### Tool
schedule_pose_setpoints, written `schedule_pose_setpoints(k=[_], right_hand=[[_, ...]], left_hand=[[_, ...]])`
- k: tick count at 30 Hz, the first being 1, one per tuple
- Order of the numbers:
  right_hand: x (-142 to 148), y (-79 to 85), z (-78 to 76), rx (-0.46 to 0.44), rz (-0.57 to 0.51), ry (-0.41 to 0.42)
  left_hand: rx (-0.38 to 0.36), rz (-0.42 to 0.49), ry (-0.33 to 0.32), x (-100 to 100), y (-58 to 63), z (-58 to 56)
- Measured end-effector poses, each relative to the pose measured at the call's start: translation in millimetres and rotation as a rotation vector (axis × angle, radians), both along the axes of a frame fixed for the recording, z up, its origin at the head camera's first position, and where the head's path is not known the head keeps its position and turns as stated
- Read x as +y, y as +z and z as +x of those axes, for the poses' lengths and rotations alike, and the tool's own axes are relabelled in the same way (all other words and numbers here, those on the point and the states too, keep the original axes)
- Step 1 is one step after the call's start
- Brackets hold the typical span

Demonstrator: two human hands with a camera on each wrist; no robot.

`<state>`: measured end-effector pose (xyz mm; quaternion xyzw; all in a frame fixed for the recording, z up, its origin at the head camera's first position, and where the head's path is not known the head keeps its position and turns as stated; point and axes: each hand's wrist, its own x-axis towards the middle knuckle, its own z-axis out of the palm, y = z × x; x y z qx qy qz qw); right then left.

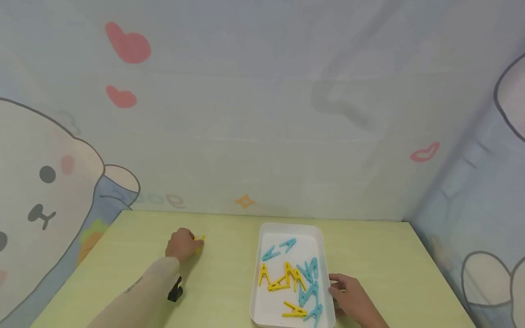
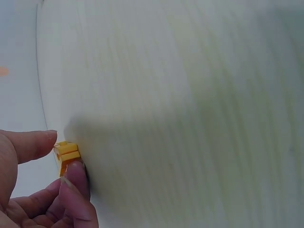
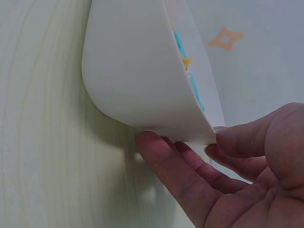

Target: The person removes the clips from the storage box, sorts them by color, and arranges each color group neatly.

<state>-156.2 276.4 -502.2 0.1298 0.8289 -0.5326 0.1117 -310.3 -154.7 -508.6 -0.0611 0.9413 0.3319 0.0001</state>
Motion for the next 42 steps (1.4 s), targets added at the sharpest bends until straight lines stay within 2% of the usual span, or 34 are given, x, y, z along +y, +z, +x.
schedule_pose_setpoints(k=[12, 18, 23, 30, 36, 42], right_hand=[[1, 1.6, 0.8, 0.027, -0.009, 0.015], [2, -0.2, 1.4, 0.025, -0.004, -0.005], [1, -1.5, 1.9, 0.027, -0.012, -0.006], [-1, -3.7, 2.6, 0.027, -0.024, -0.006], [-4, -0.4, 2.7, 0.035, -0.005, 0.005], [-4, 1.3, 2.3, 0.041, 0.001, 0.011]], left_hand=[[0.039, -0.064, -0.03, 1, 12.0, 5.6], [0.059, -0.026, -0.041, 16, 17.7, 7.2], [0.087, 0.034, -0.1, 34, 26.6, 13.8], [0.095, 0.097, -0.171, 59, 44.2, 28.4], [0.112, 0.152, -0.256, 75, 58.1, 40.0], [0.098, 0.181, -0.322, 90, 63.3, 50.7]])
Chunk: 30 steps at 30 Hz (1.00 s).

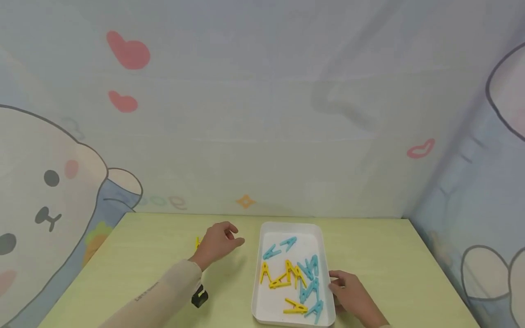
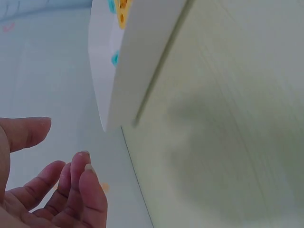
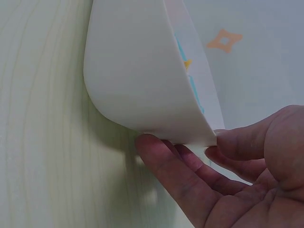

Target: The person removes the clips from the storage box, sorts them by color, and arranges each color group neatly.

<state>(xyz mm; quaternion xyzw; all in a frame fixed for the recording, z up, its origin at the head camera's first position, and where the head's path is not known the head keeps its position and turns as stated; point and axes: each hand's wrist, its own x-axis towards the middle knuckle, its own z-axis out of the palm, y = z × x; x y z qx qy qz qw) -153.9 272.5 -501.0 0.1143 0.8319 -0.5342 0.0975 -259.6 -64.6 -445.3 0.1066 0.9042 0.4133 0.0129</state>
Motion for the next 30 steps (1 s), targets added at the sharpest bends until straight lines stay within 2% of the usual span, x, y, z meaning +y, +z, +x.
schedule_pose_setpoints(k=[7, 15, 23, 30], right_hand=[[2, 2.4, 0.6, -0.016, 0.006, -0.004], [2, -0.8, -0.4, -0.02, -0.007, -0.009], [3, 0.3, 0.4, -0.028, 0.015, -0.008], [2, 0.8, 0.7, -0.013, -0.022, -0.005]], left_hand=[[0.015, -0.017, -0.114, 29, -2.7, 12.1], [0.004, -0.017, -0.18, 54, -3.2, 25.1], [0.029, -0.114, -0.282, 75, -6.2, 32.8], [0.036, -0.255, -0.339, 86, -11.0, 36.8]])
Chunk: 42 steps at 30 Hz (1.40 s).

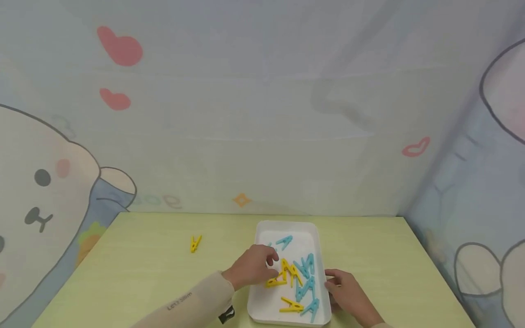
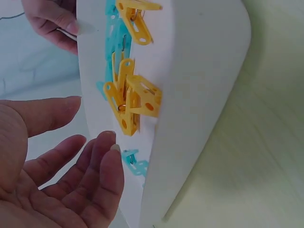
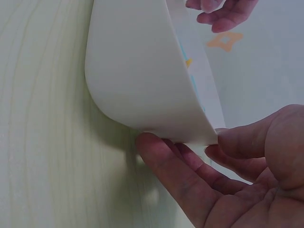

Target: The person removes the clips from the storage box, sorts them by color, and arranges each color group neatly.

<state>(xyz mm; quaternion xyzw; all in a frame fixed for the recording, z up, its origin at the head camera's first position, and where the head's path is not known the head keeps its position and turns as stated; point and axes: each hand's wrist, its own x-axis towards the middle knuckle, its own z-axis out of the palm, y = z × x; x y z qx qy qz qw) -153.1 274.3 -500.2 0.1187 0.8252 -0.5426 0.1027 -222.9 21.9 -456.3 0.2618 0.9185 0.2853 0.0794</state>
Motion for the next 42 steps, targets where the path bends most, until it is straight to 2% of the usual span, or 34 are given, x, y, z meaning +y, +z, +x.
schedule_pose_setpoints(k=[6, 12, 16, 22, 30, 42], right_hand=[[1, -0.4, 0.4, 0.016, -0.012, 0.007], [0, 0.5, 1.3, 0.002, -0.008, 0.003], [-2, -0.1, -0.1, -0.007, 0.003, -0.004], [-2, -2.8, -0.5, -0.006, -0.003, -0.003], [1, -2.0, -0.4, -0.006, 0.01, -0.003], [-1, -0.1, 1.3, -0.005, 0.01, -0.01]], left_hand=[[0.064, -0.121, -0.027, 10, -4.7, 0.3], [0.039, -0.261, 0.01, 20, -16.1, -0.4], [0.05, -0.305, 0.007, 22, -20.8, 0.4], [0.085, -0.364, 0.016, 24, -21.6, 4.1], [0.146, -0.4, 0.026, 29, -28.2, 6.5], [0.093, -0.344, 0.072, 25, -15.0, 13.7]])
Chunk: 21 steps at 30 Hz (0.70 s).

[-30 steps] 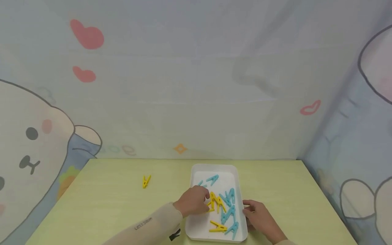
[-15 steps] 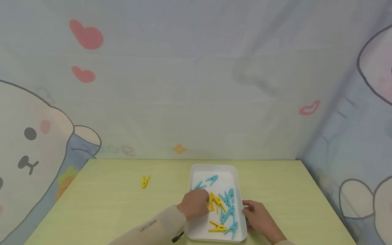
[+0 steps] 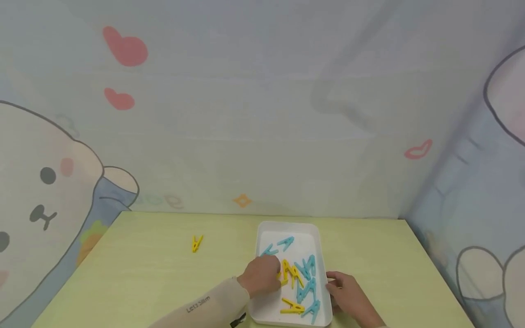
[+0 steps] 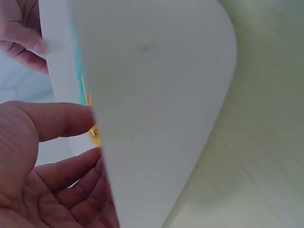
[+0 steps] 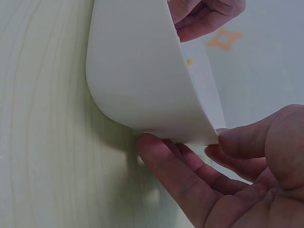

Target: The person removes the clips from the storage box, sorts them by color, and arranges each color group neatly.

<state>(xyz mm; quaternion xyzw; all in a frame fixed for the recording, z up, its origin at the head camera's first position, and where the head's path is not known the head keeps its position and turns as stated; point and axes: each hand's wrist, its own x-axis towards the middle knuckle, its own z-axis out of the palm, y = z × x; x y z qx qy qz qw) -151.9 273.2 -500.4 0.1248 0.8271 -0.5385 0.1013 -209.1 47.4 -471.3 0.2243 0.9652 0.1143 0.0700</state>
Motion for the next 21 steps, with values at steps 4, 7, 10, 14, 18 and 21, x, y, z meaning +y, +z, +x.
schedule_pose_setpoints(k=[4, 7, 10, 14, 18, 21], right_hand=[[-1, -2.1, -0.1, -0.006, 0.002, -0.004], [-2, -2.7, 0.1, -0.01, 0.005, -0.007], [-3, -2.5, 0.5, -0.008, 0.009, -0.007], [-2, -1.3, 0.6, -0.009, 0.013, -0.006], [-2, 1.6, 0.5, -0.011, 0.009, 0.001], [-3, 4.0, 1.0, -0.01, 0.004, 0.005]], left_hand=[[-0.013, 0.031, -0.004, -4, -0.8, -2.9], [-0.027, 0.066, -0.004, -7, -2.5, -6.1], [-0.036, 0.106, -0.002, -11, -2.0, -8.7], [-0.032, 0.151, 0.005, -16, 3.5, -10.0], [-0.035, 0.199, 0.016, -20, 8.4, -11.7], [-0.054, 0.241, 0.022, -23, 8.9, -13.8]])
